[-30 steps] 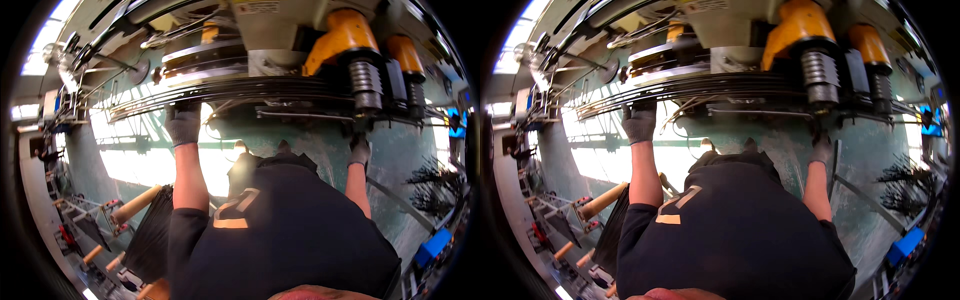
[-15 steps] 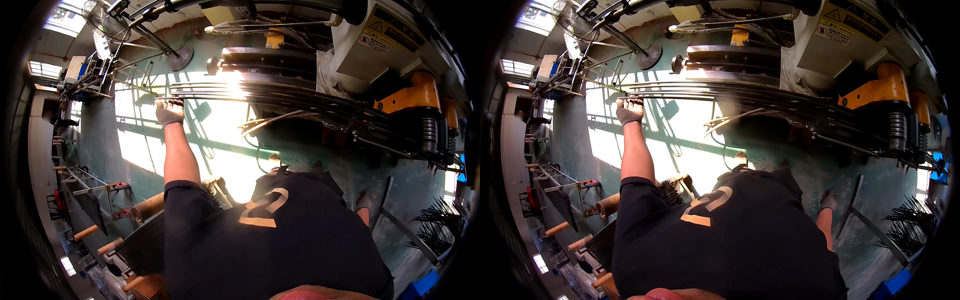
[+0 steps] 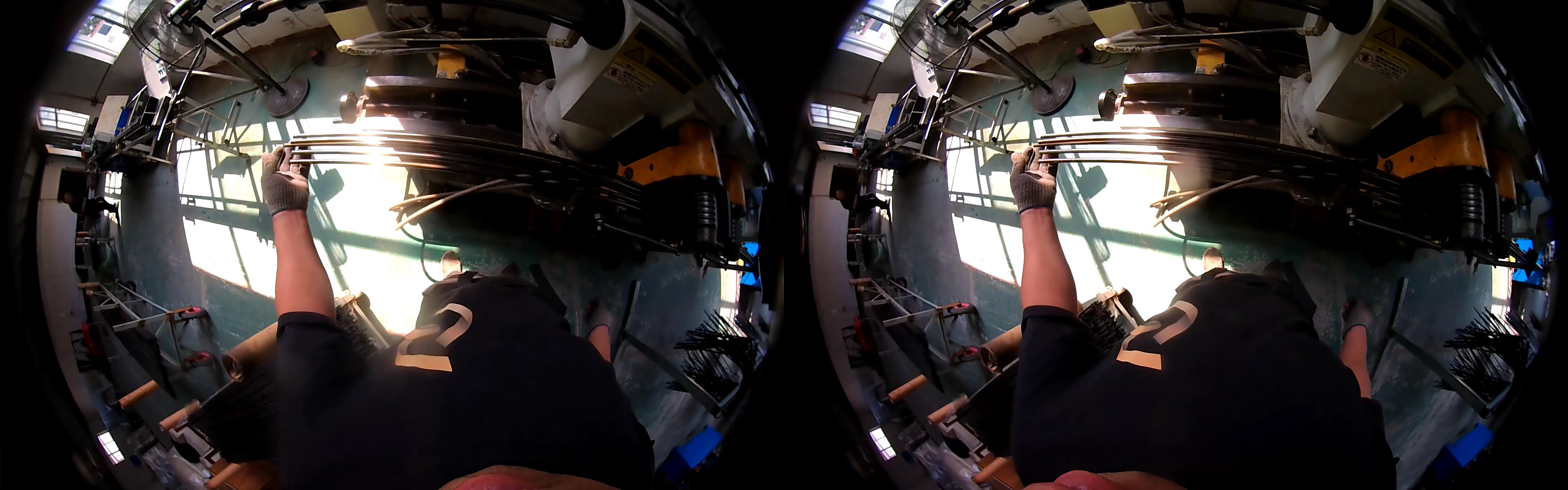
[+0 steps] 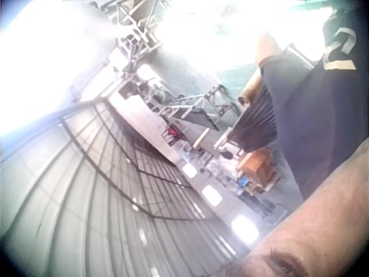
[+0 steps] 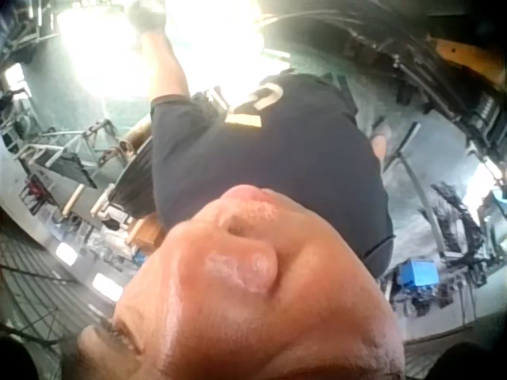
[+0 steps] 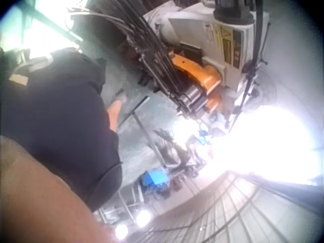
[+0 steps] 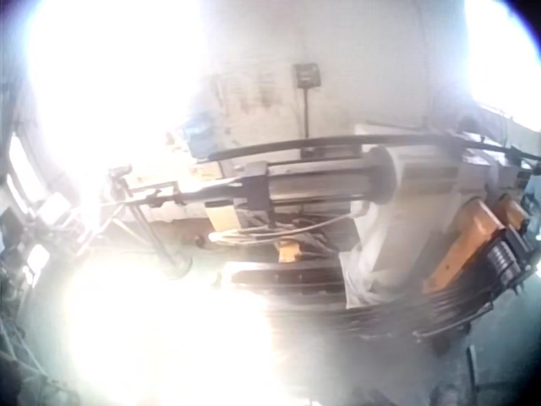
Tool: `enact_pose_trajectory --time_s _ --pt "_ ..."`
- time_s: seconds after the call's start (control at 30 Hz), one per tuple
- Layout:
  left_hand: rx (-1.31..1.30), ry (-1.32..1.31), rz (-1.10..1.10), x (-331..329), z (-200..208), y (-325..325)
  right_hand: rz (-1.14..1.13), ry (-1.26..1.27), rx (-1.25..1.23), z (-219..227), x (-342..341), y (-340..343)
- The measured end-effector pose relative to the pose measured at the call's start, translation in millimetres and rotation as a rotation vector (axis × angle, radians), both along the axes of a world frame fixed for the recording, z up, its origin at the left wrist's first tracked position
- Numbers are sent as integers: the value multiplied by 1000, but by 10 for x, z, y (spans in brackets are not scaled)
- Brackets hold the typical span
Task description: The person repeatedly feeds straight metal rods into a bending machine, operates the lever to bend them, and then removes the finished pieces. The person stacks the bent rods on a nearby rack.
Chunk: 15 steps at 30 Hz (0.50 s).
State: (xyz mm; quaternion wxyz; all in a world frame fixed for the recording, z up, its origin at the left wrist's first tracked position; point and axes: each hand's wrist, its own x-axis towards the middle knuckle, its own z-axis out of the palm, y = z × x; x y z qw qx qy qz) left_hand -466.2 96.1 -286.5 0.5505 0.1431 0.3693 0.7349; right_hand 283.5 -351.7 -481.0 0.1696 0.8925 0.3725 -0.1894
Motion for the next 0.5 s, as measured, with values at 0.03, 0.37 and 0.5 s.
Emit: enact_pose_trajectory --time_s 0.03,0.37,0.5 --pt "13 9 -51 6 33 5 24 18 1 -25 37 56" --pt "52 288 -198 439 225 -45 -954 796 769 -791 362 114" --pt "-50 272 -88 487 239 -91 -840 763 764 -777 313 5"
